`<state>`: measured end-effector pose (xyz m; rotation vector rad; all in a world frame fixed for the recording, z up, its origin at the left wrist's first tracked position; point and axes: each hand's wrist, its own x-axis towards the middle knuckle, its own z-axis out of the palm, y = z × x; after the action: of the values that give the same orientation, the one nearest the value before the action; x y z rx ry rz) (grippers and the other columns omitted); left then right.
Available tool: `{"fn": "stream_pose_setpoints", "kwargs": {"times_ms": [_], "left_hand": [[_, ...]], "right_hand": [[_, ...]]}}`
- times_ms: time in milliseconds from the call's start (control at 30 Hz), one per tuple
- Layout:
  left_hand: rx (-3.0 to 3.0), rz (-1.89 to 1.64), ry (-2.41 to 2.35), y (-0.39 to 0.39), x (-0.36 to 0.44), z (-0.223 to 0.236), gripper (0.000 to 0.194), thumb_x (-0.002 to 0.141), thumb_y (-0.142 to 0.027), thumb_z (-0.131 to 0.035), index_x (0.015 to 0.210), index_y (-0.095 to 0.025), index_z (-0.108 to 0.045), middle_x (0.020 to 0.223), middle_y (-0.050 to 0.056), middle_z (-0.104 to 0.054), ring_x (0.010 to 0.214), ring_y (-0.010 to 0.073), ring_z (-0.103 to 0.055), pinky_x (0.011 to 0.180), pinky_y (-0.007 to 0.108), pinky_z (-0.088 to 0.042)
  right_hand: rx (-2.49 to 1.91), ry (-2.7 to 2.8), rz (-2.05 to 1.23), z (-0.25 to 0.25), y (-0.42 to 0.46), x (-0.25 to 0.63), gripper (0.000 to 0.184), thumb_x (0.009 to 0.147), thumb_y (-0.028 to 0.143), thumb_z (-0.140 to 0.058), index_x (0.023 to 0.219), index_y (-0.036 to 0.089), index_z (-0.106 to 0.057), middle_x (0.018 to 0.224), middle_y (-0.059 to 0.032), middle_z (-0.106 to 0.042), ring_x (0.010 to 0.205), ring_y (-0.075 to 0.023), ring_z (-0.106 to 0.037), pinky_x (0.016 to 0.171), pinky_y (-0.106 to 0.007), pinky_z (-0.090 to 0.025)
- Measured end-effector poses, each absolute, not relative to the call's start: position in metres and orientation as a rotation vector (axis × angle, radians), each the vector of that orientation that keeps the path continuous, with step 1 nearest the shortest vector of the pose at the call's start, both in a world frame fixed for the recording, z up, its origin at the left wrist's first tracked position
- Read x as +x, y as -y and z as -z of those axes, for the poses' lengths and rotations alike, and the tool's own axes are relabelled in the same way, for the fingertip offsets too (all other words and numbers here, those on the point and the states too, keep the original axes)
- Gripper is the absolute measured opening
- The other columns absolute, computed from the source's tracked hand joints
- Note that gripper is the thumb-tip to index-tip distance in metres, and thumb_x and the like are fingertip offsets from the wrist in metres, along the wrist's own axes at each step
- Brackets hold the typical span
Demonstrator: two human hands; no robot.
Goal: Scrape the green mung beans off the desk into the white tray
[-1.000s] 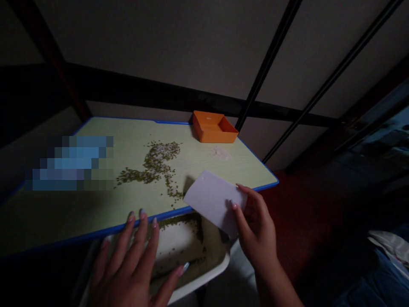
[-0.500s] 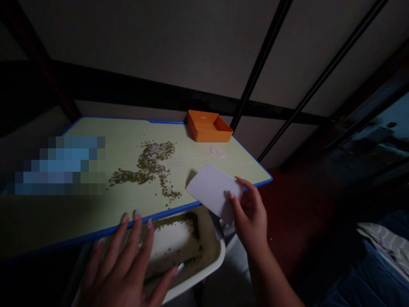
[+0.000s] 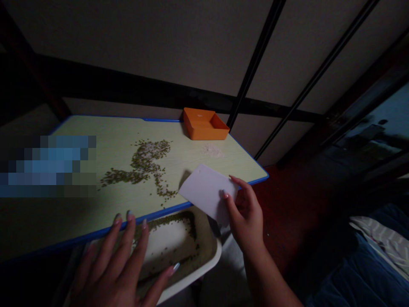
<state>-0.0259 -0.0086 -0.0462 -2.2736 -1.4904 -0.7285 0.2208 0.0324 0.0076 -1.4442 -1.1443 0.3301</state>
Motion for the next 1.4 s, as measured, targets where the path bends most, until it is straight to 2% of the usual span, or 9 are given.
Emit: {"fn": "stream_pose_setpoints", "kwargs": {"times_ms": [200, 367, 567, 1000, 1400], "left_hand": [[-2.283, 0.701, 1.502, 0.009, -0.024, 0.045, 0.081, 0.082, -0.057, -0.055, 0.146, -0.011, -0.036, 0.153, 0.025, -0.042, 0.149, 0.0398, -0.025, 0.106, 0.062, -0.033], [-2.274, 0.690, 1.486, 0.010, -0.024, 0.042, 0.075, 0.083, -0.054, -0.055, 0.141, -0.008, -0.041, 0.150, 0.028, -0.044, 0.147, 0.0419, -0.027, 0.104, 0.063, -0.035], [-2.278, 0.673, 1.471, 0.010, -0.025, 0.041, 0.075, 0.083, -0.058, -0.054, 0.138, -0.007, -0.044, 0.150, 0.029, -0.044, 0.147, 0.0423, -0.026, 0.104, 0.062, -0.034], [-2.284, 0.672, 1.528, 0.013, -0.025, 0.041, 0.074, 0.083, -0.058, -0.054, 0.139, -0.010, -0.044, 0.151, 0.025, -0.045, 0.148, 0.0403, -0.028, 0.107, 0.061, -0.033], [-2.289, 0.655, 1.496, 0.014, -0.025, 0.037, 0.073, 0.083, -0.056, -0.054, 0.137, -0.007, -0.046, 0.152, 0.027, -0.042, 0.145, 0.0428, -0.030, 0.105, 0.061, -0.033]], "right_hand": [[-1.432, 1.171, -0.327, -0.007, -0.036, 0.221, 0.032, 0.085, 0.032, -0.069, 0.116, 0.026, -0.066, 0.107, -0.0063, -0.072, 0.072, -0.0162, -0.062, 0.052, -0.026, -0.049], [-1.380, 1.154, -0.407, -0.006, -0.035, 0.222, 0.030, 0.084, 0.031, -0.071, 0.113, 0.026, -0.067, 0.117, -0.0078, -0.071, 0.080, -0.0180, -0.067, 0.061, -0.029, -0.055], [-1.366, 1.167, -0.415, -0.009, -0.032, 0.220, 0.027, 0.084, 0.030, -0.071, 0.111, 0.028, -0.068, 0.113, -0.0061, -0.073, 0.075, -0.0164, -0.066, 0.054, -0.027, -0.054], [-1.352, 1.210, -0.417, -0.012, -0.025, 0.222, 0.027, 0.086, 0.028, -0.071, 0.113, 0.029, -0.069, 0.119, -0.0059, -0.073, 0.086, -0.0179, -0.071, 0.066, -0.028, -0.060], [-1.381, 1.192, -0.442, -0.015, -0.020, 0.216, 0.028, 0.083, 0.030, -0.074, 0.111, 0.030, -0.071, 0.113, -0.0055, -0.074, 0.075, -0.0161, -0.069, 0.054, -0.024, -0.057]]}}
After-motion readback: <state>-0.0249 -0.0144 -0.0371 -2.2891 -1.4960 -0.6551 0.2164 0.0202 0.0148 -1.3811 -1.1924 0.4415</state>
